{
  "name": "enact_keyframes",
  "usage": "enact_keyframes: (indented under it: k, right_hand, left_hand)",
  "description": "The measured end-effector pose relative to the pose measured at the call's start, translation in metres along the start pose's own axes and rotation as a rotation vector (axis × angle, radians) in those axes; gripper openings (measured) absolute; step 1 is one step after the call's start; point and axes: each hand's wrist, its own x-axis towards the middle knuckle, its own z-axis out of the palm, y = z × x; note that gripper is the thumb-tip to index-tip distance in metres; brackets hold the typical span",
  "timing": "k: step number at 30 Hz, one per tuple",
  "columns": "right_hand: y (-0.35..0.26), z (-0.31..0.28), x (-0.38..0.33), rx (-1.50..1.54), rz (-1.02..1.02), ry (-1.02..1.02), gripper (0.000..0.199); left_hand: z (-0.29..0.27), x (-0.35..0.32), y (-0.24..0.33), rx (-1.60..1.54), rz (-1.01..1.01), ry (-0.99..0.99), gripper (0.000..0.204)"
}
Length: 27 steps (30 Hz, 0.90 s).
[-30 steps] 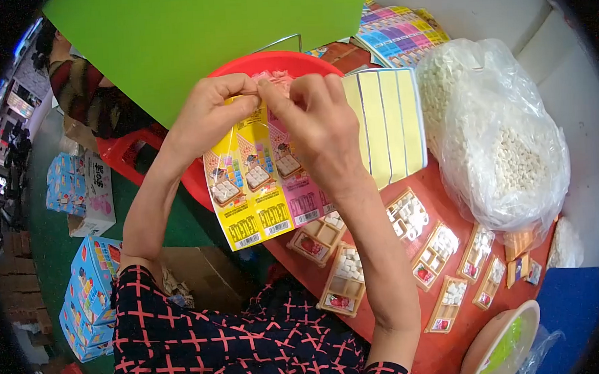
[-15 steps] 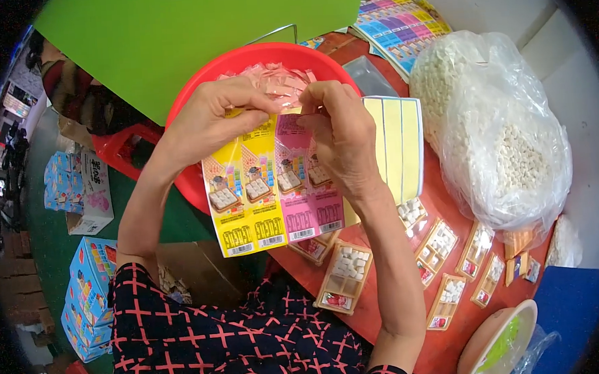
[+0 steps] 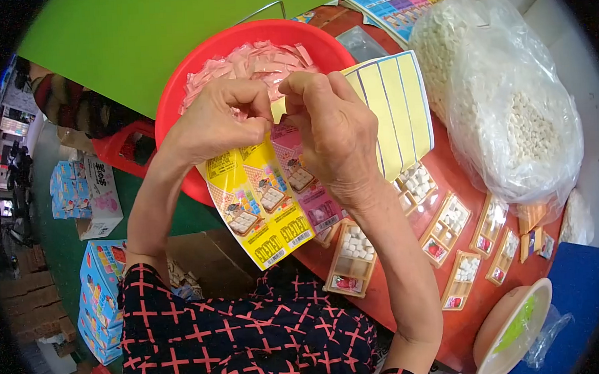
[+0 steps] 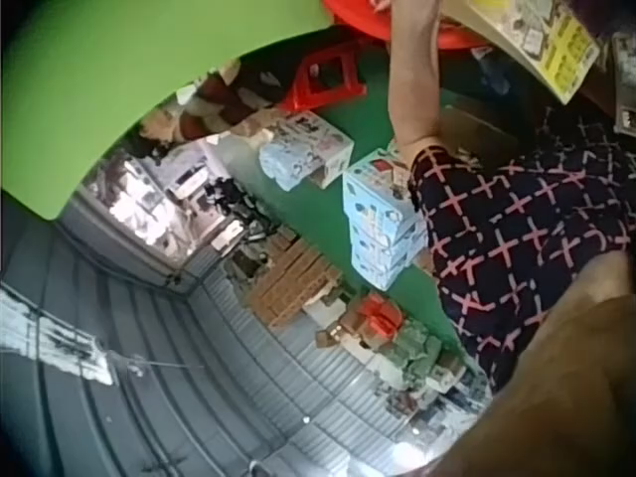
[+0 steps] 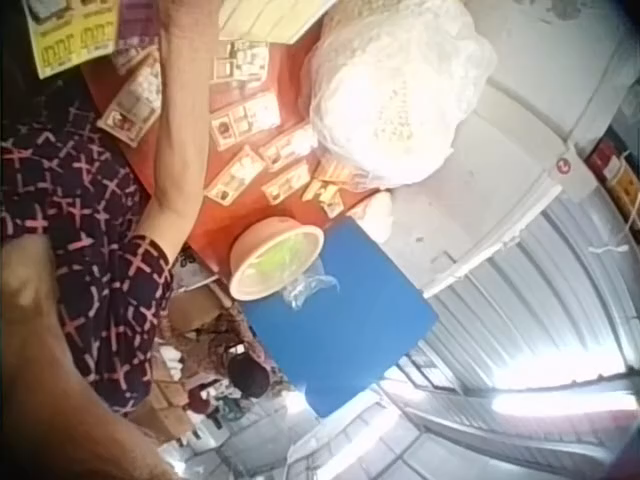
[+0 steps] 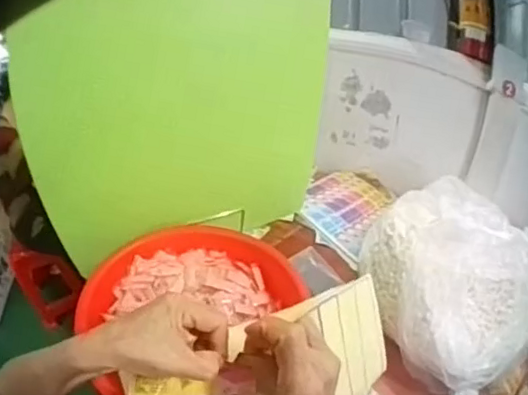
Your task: Manually placing small white blocks into plastic trays and sealing them with adhesive labels and plastic wrapping.
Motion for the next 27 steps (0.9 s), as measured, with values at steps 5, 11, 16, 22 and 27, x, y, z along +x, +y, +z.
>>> enact_keyframes:
  k: [5, 11, 16, 22, 27]
  right_hand:
    - [-0.002, -0.005, -0.005, 0.016, 0.076, 0.04, 0.034]
    - [0.003, -0.007, -0.014, 0.087, 0.207, 0.078, 0.035]
    - [-0.003, -0.01, -0.012, -0.037, 0.147, 0.07, 0.035]
    - [-0.006, -0.003, -0.01, -0.073, 0.116, 0.103, 0.036]
    - [-0.006, 0.008, -0.002, 0.01, 0.112, 0.184, 0.035]
  left_hand:
    - [0.006, -0.003, 0.001, 0.016, -0.04, 0.052, 0.011]
    - [0.011, -0.008, 0.011, -0.13, -0.113, 0.1, 0.009]
    - [0.012, -0.006, 0.015, -0.024, -0.142, 0.025, 0.012]
    - [0.015, -0.007, 0.011, 0.004, -0.106, 0.057, 0.007]
    - [0.009, -0.005, 0.01, 0.048, -0.103, 0.094, 0.01]
